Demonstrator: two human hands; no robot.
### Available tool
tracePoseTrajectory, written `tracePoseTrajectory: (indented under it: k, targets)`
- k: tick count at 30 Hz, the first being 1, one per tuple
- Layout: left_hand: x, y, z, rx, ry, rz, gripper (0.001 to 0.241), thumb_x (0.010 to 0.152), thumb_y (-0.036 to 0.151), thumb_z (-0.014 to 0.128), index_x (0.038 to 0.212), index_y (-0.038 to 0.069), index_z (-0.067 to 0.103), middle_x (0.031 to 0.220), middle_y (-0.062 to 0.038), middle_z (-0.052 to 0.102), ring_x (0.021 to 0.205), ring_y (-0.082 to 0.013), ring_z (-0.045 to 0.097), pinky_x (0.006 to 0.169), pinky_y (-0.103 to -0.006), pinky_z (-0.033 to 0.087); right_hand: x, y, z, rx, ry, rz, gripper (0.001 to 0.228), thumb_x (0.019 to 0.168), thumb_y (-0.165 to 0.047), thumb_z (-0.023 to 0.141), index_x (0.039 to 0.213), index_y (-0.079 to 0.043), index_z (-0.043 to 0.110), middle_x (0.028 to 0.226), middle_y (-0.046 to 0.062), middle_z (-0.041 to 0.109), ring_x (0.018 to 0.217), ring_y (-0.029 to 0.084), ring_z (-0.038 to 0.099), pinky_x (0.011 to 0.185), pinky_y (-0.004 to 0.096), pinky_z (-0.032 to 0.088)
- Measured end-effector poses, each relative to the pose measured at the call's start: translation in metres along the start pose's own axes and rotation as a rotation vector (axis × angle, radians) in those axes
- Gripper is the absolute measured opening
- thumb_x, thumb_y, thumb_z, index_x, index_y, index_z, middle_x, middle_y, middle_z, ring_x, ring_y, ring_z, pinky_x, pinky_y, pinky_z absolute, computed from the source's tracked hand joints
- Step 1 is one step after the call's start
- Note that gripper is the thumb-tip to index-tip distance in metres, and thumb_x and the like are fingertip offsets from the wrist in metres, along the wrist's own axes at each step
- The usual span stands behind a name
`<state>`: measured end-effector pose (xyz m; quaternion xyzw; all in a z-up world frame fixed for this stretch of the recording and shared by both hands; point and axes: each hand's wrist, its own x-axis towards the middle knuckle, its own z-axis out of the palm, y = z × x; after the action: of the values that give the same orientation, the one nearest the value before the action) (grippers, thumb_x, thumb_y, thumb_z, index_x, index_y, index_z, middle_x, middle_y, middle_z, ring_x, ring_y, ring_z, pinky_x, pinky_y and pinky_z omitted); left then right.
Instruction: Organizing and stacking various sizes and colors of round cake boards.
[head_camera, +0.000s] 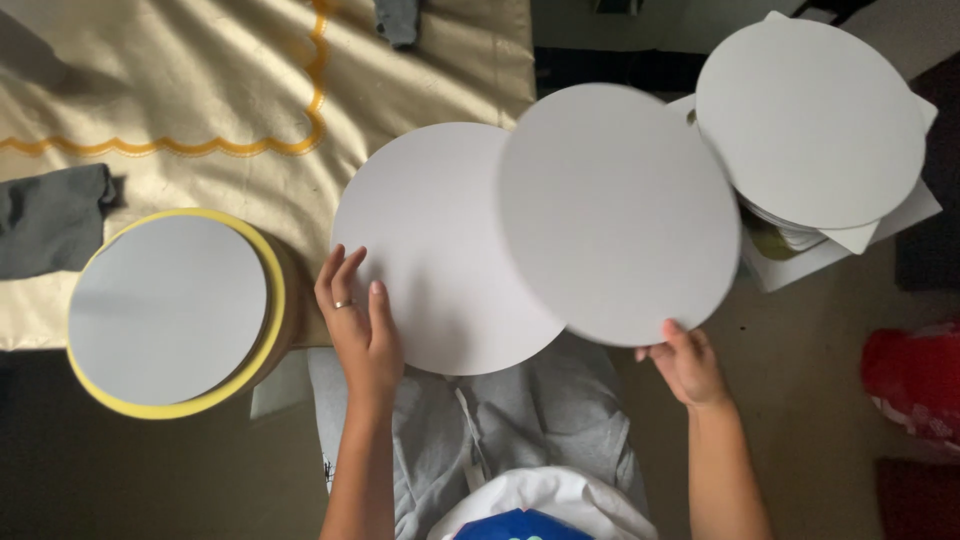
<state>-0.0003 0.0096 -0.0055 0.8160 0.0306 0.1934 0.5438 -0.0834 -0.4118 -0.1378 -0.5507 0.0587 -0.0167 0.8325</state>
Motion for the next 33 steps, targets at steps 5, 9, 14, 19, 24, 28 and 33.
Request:
tracePoseTrajectory:
  k: [5,9,14,19,24,28,33]
  targets:
    - [0.002,-0.014,-0.007,-0.151,0.043,-0.025,0.040,0.108,0.014,0.041,0.144,-0.001,0.052,0.161,-0.019,0.036,0.150,-0.0324,0.040,0.125,-0.0424,0.030,0.014,0.003,0.062,-0.172,-0.203,0.158,0.026,0.103,-0.024,0.061,0.103,0.000,0.071,0.095,0.008,0.073,0.083,0.019,0.067,0.069,0.038,0.057]
    - [0.003,-0.020,-0.009,-0.228,0.072,-0.041,0.041,0.108,0.014,0.041,0.145,-0.001,0.050,0.162,-0.020,0.034,0.150,-0.0317,0.040,0.126,-0.0424,0.028,0.025,0.000,0.097,-0.274,-0.286,0.274,0.032,0.102,-0.027,0.059,0.102,0.000,0.074,0.094,0.006,0.075,0.081,0.014,0.067,0.067,0.035,0.057]
    - [0.003,-0.019,-0.010,-0.171,0.079,-0.030,0.042,0.106,0.014,0.044,0.145,-0.001,0.050,0.161,-0.021,0.035,0.150,-0.0328,0.038,0.125,-0.0428,0.027,0.037,-0.001,0.120,-0.361,-0.405,0.280,0.036,0.103,-0.030,0.059,0.099,0.003,0.074,0.091,0.006,0.075,0.079,0.014,0.066,0.073,0.033,0.057]
    - [0.003,-0.020,-0.009,-0.217,0.062,-0.015,0.043,0.105,0.013,0.045,0.146,-0.001,0.048,0.162,-0.022,0.035,0.153,-0.0339,0.035,0.126,-0.0432,0.027,0.045,-0.016,0.134,-0.452,-0.442,0.344,0.039,0.101,-0.032,0.059,0.096,0.004,0.074,0.087,0.005,0.074,0.074,0.015,0.064,0.071,0.033,0.056]
    - [0.009,-0.011,-0.011,-0.130,0.050,-0.061,0.051,0.099,0.012,0.056,0.147,-0.002,0.044,0.157,-0.024,0.038,0.148,-0.0344,0.040,0.123,-0.0428,0.029,0.054,-0.019,0.120,-0.819,-0.357,0.466,0.042,0.099,-0.036,0.063,0.100,0.004,0.075,0.087,0.006,0.074,0.080,0.013,0.063,0.076,0.032,0.054]
    - [0.026,-0.006,-0.021,-0.076,0.019,-0.099,0.058,0.097,0.015,0.061,0.149,-0.003,0.041,0.152,-0.027,0.043,0.144,-0.0364,0.045,0.121,-0.0422,0.032,0.051,-0.044,0.131,-0.805,-0.393,0.469,0.047,0.096,-0.042,0.058,0.117,-0.002,0.072,0.100,0.005,0.077,0.092,0.012,0.067,0.086,0.030,0.055]
    - [0.059,0.013,-0.030,0.049,-0.114,-0.267,0.076,0.093,0.027,0.066,0.152,-0.006,0.029,0.132,-0.036,0.056,0.129,-0.0443,0.056,0.109,-0.0433,0.042,0.048,-0.046,0.153,-0.504,0.080,0.370,0.050,0.098,-0.034,0.054,0.141,-0.008,0.051,0.123,0.009,0.069,0.111,0.019,0.065,0.093,0.041,0.052]
